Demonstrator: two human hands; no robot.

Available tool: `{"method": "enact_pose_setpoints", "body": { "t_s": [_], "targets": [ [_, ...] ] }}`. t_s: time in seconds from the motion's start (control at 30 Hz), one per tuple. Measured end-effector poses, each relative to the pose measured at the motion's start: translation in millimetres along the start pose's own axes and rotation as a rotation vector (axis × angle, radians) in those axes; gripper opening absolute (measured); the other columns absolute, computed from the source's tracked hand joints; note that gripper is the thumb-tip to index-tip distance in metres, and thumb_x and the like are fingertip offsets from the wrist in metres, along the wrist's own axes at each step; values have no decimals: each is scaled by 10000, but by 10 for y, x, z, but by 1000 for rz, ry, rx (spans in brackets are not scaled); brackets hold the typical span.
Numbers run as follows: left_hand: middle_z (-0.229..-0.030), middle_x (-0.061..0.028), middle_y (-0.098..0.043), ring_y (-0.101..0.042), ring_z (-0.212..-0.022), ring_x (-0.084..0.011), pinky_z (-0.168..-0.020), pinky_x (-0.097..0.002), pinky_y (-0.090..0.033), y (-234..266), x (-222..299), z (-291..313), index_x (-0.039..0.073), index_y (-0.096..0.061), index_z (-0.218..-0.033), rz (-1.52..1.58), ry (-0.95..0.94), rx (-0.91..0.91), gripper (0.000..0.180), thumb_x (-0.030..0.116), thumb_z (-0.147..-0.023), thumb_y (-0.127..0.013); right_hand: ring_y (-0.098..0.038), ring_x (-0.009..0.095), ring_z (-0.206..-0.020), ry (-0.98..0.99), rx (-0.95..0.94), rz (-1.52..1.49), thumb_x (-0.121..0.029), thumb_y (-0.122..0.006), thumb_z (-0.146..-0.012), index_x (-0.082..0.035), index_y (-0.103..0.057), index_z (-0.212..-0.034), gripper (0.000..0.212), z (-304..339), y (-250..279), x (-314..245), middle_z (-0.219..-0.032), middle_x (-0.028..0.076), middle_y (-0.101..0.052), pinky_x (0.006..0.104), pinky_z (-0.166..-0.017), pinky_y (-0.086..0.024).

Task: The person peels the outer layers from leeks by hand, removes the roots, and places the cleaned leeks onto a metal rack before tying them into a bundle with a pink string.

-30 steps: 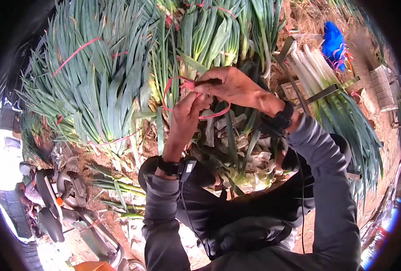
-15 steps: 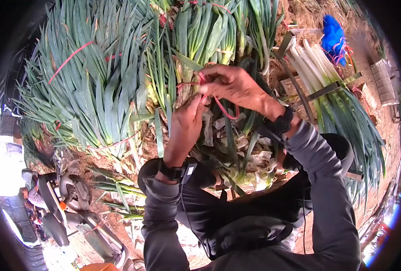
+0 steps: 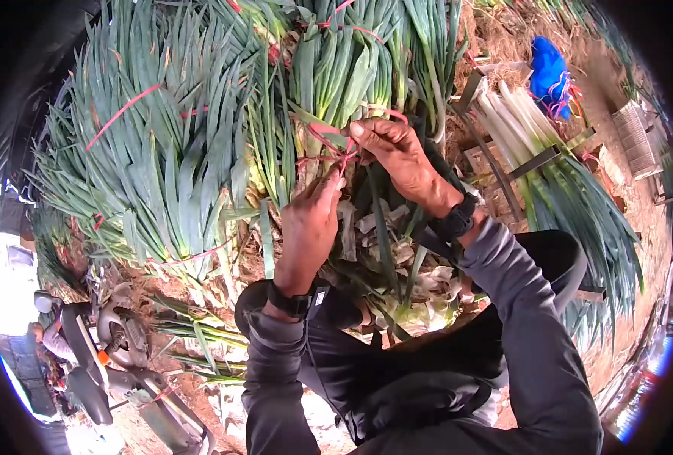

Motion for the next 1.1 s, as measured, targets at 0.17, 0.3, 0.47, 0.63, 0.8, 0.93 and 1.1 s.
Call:
{"method": "enact_pose_setpoints", "body": {
  "t_s": [0.17,0.3,0.47,0.63,0.8,0.93,1.1],
  "targets": [
    [-1044,-174,-709,-688,-836,-372,-684,-428,-552,4,49,-32,26,-629,-1227,0,-33,33,302,25,-926,-618,-534,45,-659,60,66,22,-258,-649,-1010,-17,-706,-963,252,-20,61,10,-788,-41,-586,235,-623,-469],
    [-1028,-180,-709,-686,-851,-375,-690,-437,-549,-114,-114,57,28,-623,-1228,73,117,-28,283,44,-946,-598,-587,53,-668,-88,112,-78,-253,-651,-1007,-10,-705,-987,250,42,90,152,-806,-12,-648,234,-605,-496],
    [-986,-147,-736,-714,-802,-238,-720,-335,-547,69,-311,29,12,-619,-1231,408,387,-71,243,143,-1037,-555,-629,74,-696,-115,-6,121,-247,-635,-1015,-4,-705,-1043,254,88,150,30,-820,22,-696,231,-620,-511],
    [-1229,-130,-684,-650,-1133,-161,-943,-279,-519,510,-249,208,-6,-558,-1345,552,372,151,366,69,-994,-629,-652,123,-734,-19,21,270,-253,-638,-1009,-6,-686,-1111,271,85,-92,-171,-920,64,-714,262,-726,-560],
    [-1029,-160,-680,-676,-912,-297,-749,-388,-537,1186,317,834,11,-636,-1177,408,260,283,309,117,-904,-735,-636,101,-839,16,-9,510,-243,-614,-1023,2,-650,-1232,324,-21,28,-123,-980,43,-693,269,-755,-540],
    [-1151,-116,-697,-671,-1006,-296,-844,-368,-545,1589,641,1684,24,-651,-1213,303,340,285,296,69,-925,-697,-639,102,-833,2,23,502,-245,-604,-1029,0,-653,-1239,327,-8,-497,81,-1026,58,-711,266,-768,-543],
    [-1053,-131,-711,-709,-939,-243,-797,-325,-559,1600,622,3148,8,-681,-1131,127,843,381,239,-52,-900,-684,-676,173,-1030,318,-166,319,-256,-544,-1054,-16,-636,-1258,327,0,-1975,-169,-1187,106,-695,327,-922,-538]
  ]
}}
Point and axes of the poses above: each hand's wrist, its own z-axis away from the middle knuckle, its own y-axis out of the back of the hand, x = y × z, the point moved 8 cm from there along -z, towards the middle knuckle
